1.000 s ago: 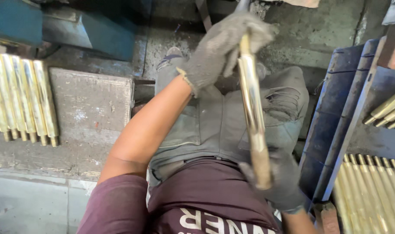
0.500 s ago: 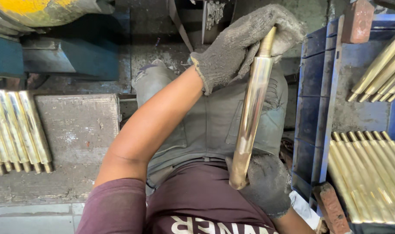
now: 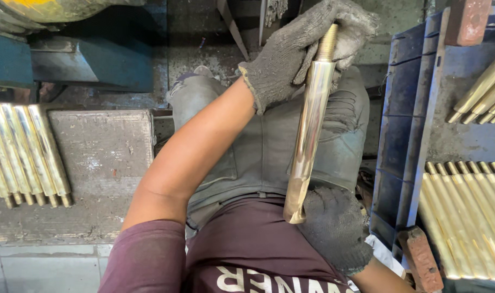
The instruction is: The person uses a grinding and polishing machine to smooth the surface of L-shaped and straight metal rods. The person holds each part against the rotating polishing wheel with gloved hands, turning the piece to ensure all sides are processed before placing it into a blue plastic crate.
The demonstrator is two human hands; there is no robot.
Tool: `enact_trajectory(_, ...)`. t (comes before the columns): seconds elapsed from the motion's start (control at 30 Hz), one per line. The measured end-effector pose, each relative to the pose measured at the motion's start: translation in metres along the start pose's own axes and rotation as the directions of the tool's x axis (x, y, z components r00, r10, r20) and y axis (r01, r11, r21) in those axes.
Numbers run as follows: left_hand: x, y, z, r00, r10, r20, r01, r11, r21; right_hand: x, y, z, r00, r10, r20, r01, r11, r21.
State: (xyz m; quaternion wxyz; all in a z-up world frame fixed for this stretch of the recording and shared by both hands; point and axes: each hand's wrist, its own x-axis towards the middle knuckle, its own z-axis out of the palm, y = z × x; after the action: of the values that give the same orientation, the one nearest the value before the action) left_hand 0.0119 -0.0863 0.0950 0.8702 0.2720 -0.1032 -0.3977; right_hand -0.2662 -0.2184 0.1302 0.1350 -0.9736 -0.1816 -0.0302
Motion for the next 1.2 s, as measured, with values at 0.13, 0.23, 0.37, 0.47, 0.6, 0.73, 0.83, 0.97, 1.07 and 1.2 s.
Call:
enact_trajectory(0.13,0.002,-0.001,-0.011,1.0,-0.029,-0.007,0.028,0.999,-0.027,0.002,-0.002,0.0,0.999,0.027,-0.02,-0.027,1.0,-0.004)
enact_trajectory(0.23,-0.008,0.014,-0.009,0.993,0.052,-0.105,-0.021,0.959,0.283,0.006,0.01,-0.007,0.997,-0.001,-0.075,0.008,0.996,0.088)
enact_trajectory(0.37,-0.059,0.058,-0.008,0.936,0.295,-0.192,-0.013,0.574,0.819,0.016,0.052,-0.019,0.997,0.07,-0.043,-0.066,0.995,0.079)
enact_trajectory(0.47,-0.093,0.062,-0.012,0.924,0.337,-0.178,0.009,0.448,0.894,0.037,0.085,0.001,0.711,0.676,-0.195,-0.365,0.591,0.719)
enact_trajectory(0.6,-0.096,0.034,-0.045,0.867,0.301,-0.397,0.124,0.642,0.757,0.108,0.168,0.033,0.863,0.155,-0.48,0.052,0.919,0.39)
enact_trajectory(0.73,-0.073,0.014,-0.097,0.807,0.162,-0.568,0.145,0.878,0.457,0.166,0.199,0.057,0.876,0.014,-0.483,0.148,0.944,0.295)
enact_trajectory(0.83,-0.052,0.008,-0.126,0.728,0.068,-0.682,0.234,0.911,0.34,0.177,0.204,0.068,0.878,-0.004,-0.479,0.153,0.95,0.274)
enact_trajectory(0.97,-0.035,0.0,-0.145,0.621,0.006,-0.783,0.333,0.903,0.271,0.17,0.236,0.101,0.953,0.197,-0.229,-0.076,0.891,0.448)
enact_trajectory(1.07,-0.037,0.0,-0.154,0.661,0.014,-0.75,0.283,0.921,0.266,0.16,0.251,0.116,0.948,0.317,0.01,-0.271,0.792,0.547)
enact_trajectory(1.2,-0.032,-0.001,-0.163,0.655,-0.008,-0.756,0.272,0.935,0.225,0.171,0.253,0.111,0.801,0.458,0.385,-0.597,0.574,0.56)
